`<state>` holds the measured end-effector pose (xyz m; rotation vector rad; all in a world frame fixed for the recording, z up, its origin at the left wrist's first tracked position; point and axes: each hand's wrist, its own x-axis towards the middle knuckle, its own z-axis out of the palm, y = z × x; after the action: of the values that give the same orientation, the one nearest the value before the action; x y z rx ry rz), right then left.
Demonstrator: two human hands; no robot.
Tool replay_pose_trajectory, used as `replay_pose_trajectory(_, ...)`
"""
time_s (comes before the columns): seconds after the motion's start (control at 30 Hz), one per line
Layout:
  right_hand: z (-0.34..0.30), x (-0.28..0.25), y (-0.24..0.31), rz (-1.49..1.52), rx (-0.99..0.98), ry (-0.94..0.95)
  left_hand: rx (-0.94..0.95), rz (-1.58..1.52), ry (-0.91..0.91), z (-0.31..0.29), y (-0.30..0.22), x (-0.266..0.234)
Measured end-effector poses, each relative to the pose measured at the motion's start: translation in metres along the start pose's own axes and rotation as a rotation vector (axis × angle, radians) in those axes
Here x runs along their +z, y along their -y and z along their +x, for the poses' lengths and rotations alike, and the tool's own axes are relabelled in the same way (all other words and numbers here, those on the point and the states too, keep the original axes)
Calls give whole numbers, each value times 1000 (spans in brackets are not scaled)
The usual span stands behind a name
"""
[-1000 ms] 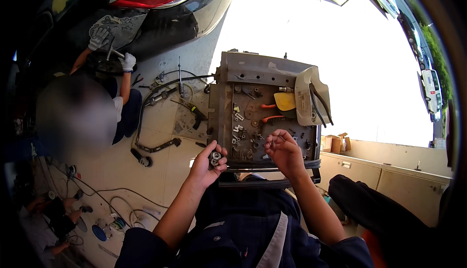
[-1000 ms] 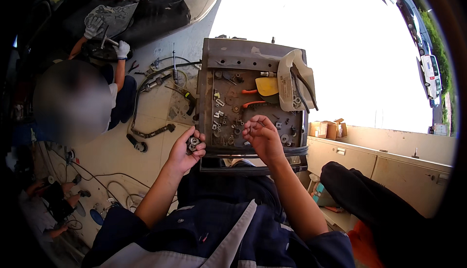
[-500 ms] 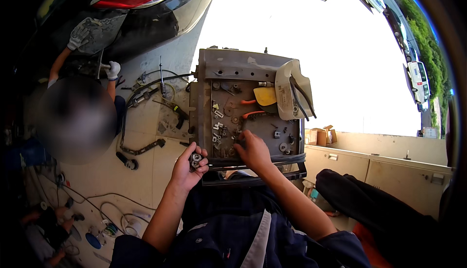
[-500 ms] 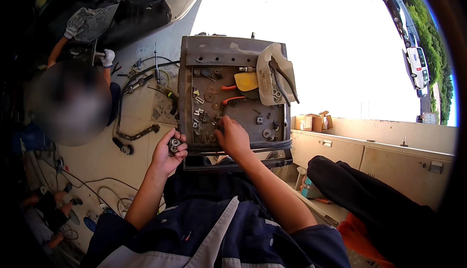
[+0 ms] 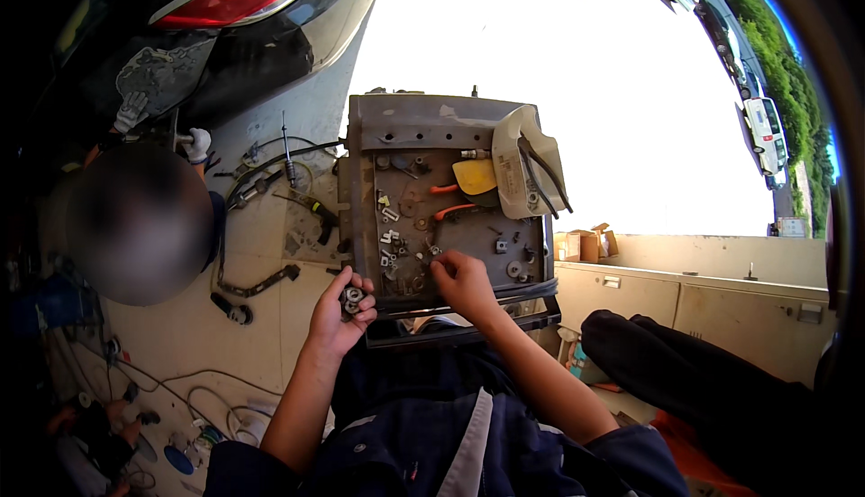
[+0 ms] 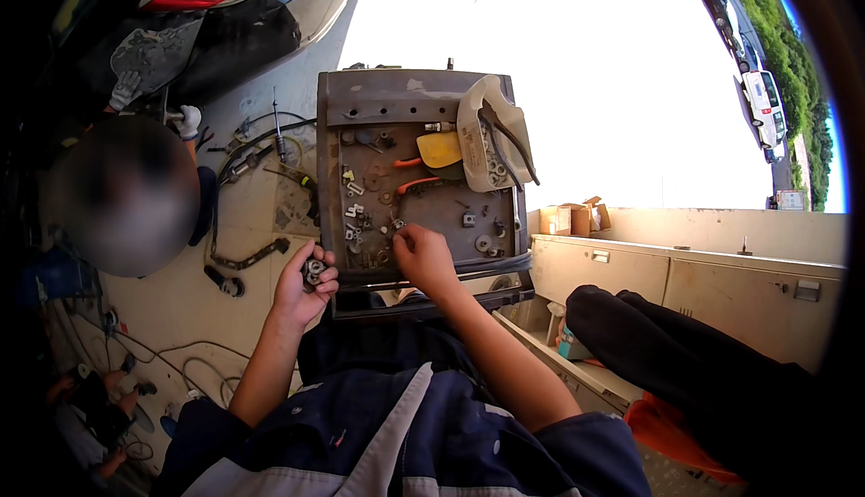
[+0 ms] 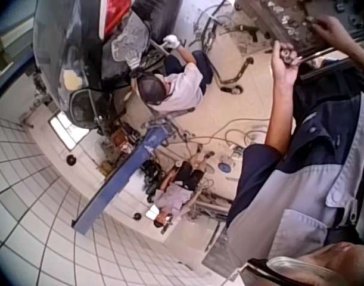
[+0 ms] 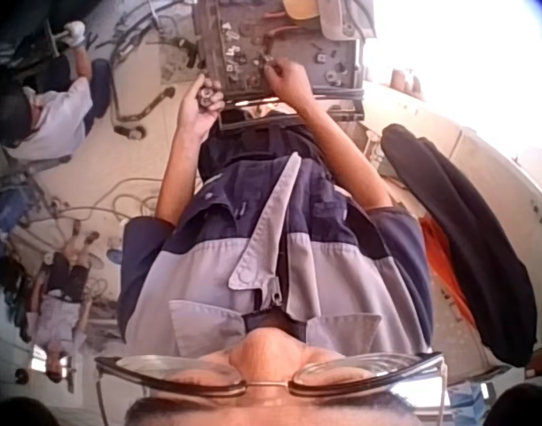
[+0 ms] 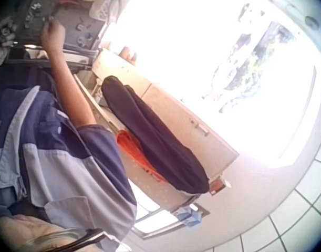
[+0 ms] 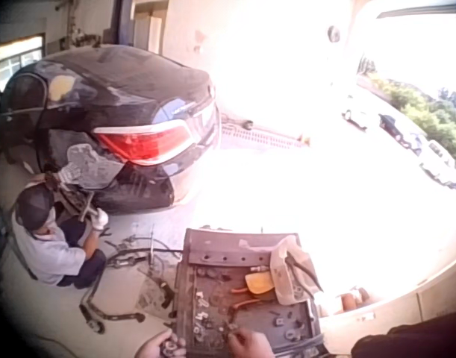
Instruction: The person walks to a tool cart in a garage and opens a drawer. They pick up and sort various nuts, bolts, and washers from the drawer, moving them between compartments and into their hands. Another person is visible in the background working on a car.
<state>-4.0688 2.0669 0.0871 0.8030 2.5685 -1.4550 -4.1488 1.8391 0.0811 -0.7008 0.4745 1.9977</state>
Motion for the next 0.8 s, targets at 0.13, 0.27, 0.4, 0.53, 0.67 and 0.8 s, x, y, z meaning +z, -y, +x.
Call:
replay_pose_trajectory(0.13,-1,-15,10,402,223,89,4,0,2,1,-1,1)
replay_pose_trajectory(0.27,9,-25,27,886,445,250,-17,15,-3,4,0,3)
replay_pose_trajectory(0.4,15,-20,33,9,24,233,-23,25,-1,6,1,4)
replay_pose_trajectory(0.53,7,-9,28,-384,-221,262,-30,10,11,7,0,4)
replay_pose_trajectory(0.67,2,-4,25,-524,-157,311,-24,20,-12,6,-1,3)
replay_pose_trajectory(0.8,1,1,30,-578,-63,306,-20,33,-11,7,0,4)
